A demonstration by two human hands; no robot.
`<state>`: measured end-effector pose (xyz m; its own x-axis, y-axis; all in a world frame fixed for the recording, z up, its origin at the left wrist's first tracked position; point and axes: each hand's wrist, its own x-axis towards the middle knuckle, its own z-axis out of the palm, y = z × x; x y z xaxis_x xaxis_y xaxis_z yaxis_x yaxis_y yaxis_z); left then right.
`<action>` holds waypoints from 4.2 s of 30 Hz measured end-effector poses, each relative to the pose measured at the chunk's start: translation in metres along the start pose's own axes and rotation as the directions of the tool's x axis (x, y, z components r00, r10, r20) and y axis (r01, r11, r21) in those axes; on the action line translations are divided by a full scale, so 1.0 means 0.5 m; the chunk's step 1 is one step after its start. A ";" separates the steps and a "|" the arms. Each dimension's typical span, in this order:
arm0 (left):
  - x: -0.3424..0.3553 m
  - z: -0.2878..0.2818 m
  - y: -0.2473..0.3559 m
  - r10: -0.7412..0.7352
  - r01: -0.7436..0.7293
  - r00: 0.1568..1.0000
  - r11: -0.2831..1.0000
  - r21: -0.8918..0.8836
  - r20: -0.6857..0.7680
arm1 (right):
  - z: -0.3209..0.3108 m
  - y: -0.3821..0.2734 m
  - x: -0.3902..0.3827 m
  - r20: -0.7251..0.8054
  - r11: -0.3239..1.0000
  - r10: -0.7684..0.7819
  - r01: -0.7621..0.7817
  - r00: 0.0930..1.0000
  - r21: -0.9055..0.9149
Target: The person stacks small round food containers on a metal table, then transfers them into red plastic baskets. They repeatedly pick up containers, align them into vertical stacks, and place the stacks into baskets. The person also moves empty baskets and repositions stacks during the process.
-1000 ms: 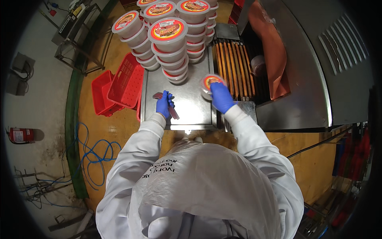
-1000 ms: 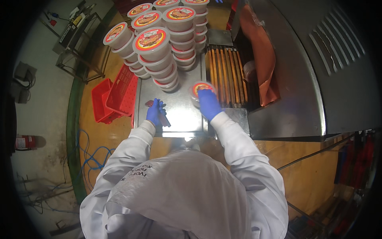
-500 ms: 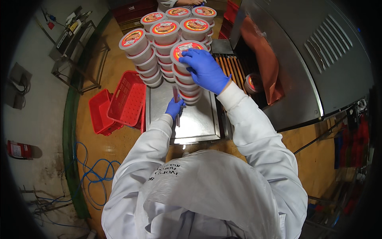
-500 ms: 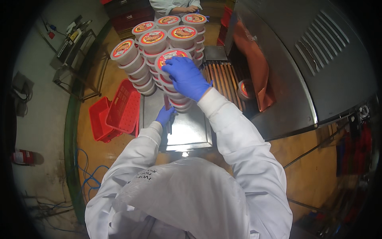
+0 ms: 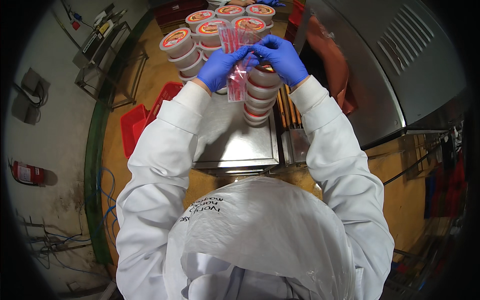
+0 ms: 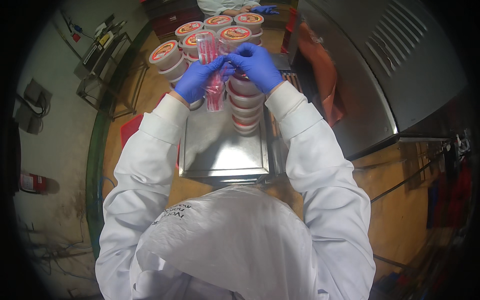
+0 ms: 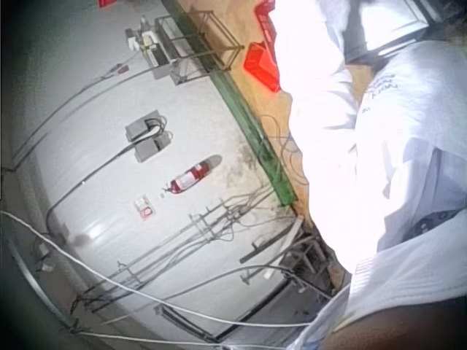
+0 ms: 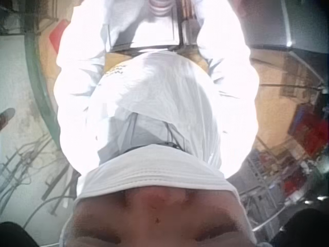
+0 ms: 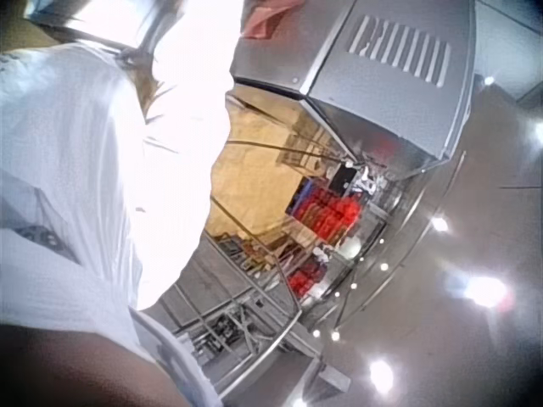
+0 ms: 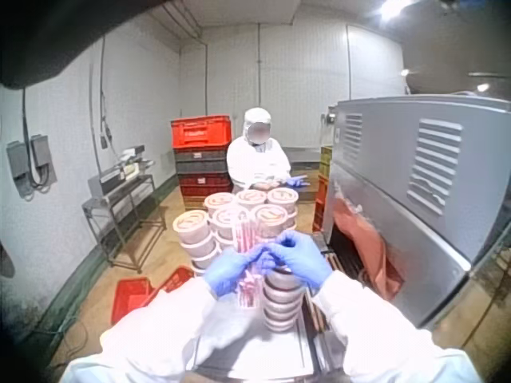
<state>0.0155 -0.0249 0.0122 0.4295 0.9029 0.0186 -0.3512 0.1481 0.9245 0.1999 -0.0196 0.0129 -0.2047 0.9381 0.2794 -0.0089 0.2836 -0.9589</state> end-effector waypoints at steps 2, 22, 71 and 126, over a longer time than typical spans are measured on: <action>-0.012 -0.001 0.002 -0.076 0.077 0.997 0.995 -0.069 0.017 | -0.037 -0.035 -0.047 0.113 0.693 0.194 -0.218 0.974 0.688; 0.193 -0.174 0.009 -0.377 0.425 0.886 0.893 -0.150 0.270 | -0.122 0.001 0.008 0.309 0.639 -0.170 0.344 0.936 -0.688; 0.073 -0.035 -0.175 -0.231 0.231 0.969 0.973 0.015 0.085 | -0.090 0.198 -0.007 0.038 0.957 0.222 -0.226 0.974 0.180; 0.143 -0.256 -0.283 -0.435 0.457 0.889 0.824 0.335 -0.143 | -0.031 0.246 -0.123 0.365 0.610 -0.263 0.447 0.893 -0.654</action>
<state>-0.0106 0.0705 -0.1659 0.4160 0.7957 -0.4404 0.1856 0.3998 0.8976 0.2267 -0.0394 -0.1216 -0.5375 0.6908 0.4836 0.5437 0.7223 -0.4275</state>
